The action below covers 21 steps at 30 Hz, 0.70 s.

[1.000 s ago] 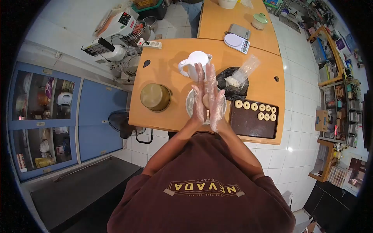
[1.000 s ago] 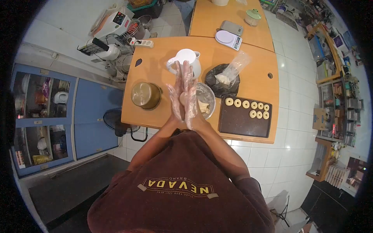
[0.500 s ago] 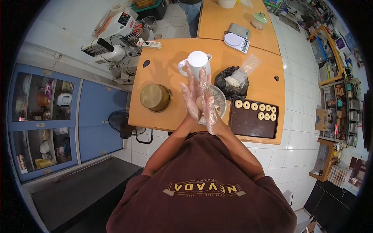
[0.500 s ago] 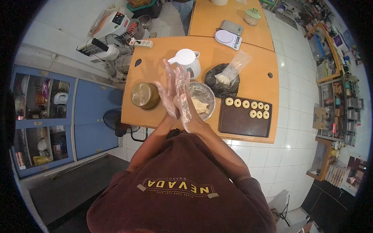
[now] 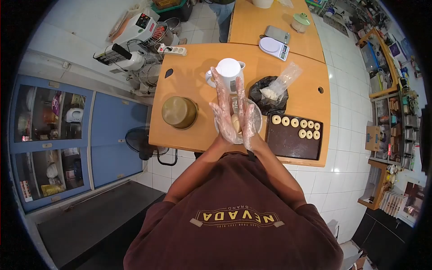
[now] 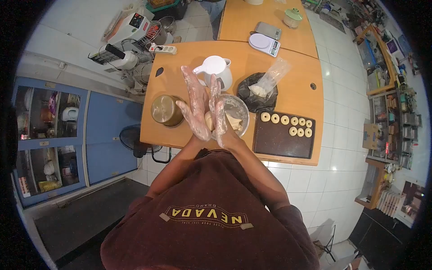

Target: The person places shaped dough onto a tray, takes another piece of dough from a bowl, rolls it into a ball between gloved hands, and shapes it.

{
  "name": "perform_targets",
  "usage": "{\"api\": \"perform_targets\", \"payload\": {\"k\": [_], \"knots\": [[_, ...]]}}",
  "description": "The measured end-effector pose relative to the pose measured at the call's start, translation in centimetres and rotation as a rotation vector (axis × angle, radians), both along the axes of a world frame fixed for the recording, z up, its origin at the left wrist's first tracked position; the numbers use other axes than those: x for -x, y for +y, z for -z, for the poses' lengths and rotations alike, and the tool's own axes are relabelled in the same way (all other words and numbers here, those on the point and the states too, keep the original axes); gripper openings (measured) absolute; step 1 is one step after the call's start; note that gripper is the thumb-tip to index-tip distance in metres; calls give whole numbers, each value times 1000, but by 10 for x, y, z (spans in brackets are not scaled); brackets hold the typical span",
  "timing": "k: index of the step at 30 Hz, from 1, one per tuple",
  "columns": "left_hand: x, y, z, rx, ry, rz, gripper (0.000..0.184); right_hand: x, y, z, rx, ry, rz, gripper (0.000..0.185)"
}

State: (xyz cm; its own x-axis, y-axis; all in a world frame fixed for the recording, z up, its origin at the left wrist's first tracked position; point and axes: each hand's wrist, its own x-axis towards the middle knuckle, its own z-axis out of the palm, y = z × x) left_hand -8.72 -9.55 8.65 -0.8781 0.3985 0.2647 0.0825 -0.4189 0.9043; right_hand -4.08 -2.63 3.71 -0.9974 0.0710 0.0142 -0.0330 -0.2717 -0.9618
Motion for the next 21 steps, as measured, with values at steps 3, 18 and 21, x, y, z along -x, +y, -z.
{"api": "perform_targets", "payload": {"k": [3, 18, 21], "knots": [[11, 0, 2, -83, -262, 32, 92, -11, -3, -22, -113, 30, 22, 84], [-21, -7, 43, 131, 174, 127, 82, 1, 2, -55, 27, 190, 228, 80], [-11, -4, 29, 58, 174, 39, 82, -1, -9, -30, 49, 137, 158, 75]]}}
